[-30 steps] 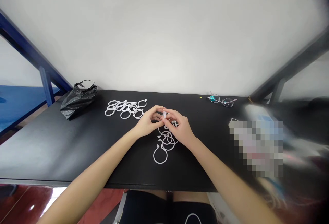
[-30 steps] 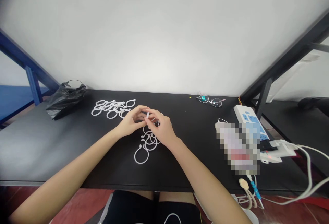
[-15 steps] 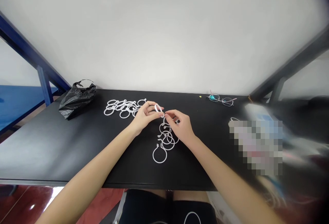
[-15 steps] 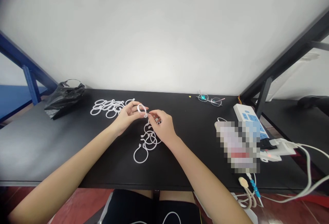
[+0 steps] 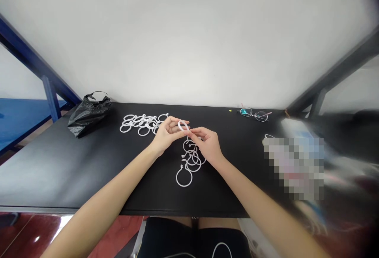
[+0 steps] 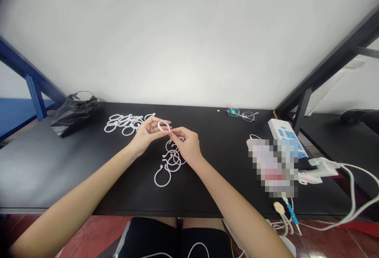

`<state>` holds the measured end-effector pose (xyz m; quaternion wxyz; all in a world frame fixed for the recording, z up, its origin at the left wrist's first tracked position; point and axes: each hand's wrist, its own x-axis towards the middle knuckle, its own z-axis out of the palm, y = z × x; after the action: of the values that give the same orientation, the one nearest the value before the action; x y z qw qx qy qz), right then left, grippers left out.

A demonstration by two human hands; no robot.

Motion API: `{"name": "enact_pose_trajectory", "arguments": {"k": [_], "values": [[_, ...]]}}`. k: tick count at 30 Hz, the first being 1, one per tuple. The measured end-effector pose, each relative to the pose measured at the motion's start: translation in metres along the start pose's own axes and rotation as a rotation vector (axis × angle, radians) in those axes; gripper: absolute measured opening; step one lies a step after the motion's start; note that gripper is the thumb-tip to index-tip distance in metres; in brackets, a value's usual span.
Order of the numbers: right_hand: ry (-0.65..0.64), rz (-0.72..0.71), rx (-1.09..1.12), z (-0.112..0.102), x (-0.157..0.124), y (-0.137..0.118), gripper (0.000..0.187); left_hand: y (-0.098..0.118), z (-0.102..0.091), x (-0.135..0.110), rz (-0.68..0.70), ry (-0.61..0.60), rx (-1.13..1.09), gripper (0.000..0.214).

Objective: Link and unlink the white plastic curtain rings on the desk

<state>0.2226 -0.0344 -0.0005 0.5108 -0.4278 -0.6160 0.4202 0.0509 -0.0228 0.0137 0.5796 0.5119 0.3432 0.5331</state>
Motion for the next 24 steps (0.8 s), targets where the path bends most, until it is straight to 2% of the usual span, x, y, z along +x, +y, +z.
{"name": "enact_pose_trajectory", "arguments": {"k": [11,14,17,19,22,24], "values": [[-0.032,0.006,0.118,-0.001,0.002,0.000,0.027,0.001,0.003,-0.001,-0.007,-0.003,0.026,0.042],[-0.024,-0.030,0.064,-0.002,0.002,-0.003,0.024,0.003,0.000,0.000,0.044,0.013,0.101,0.043],[0.028,-0.095,-0.083,-0.005,0.003,-0.004,0.017,0.005,-0.014,0.006,0.171,0.139,0.279,0.039],[0.056,-0.132,-0.182,-0.007,0.004,-0.003,0.013,0.007,-0.029,0.011,0.253,0.256,0.468,0.022],[0.049,-0.210,-0.306,-0.008,0.003,-0.001,0.008,0.009,-0.050,0.015,0.300,0.288,0.796,0.002],[0.017,-0.272,-0.379,-0.007,0.002,0.001,0.008,0.011,-0.060,0.016,0.350,0.310,1.020,0.008]]}}
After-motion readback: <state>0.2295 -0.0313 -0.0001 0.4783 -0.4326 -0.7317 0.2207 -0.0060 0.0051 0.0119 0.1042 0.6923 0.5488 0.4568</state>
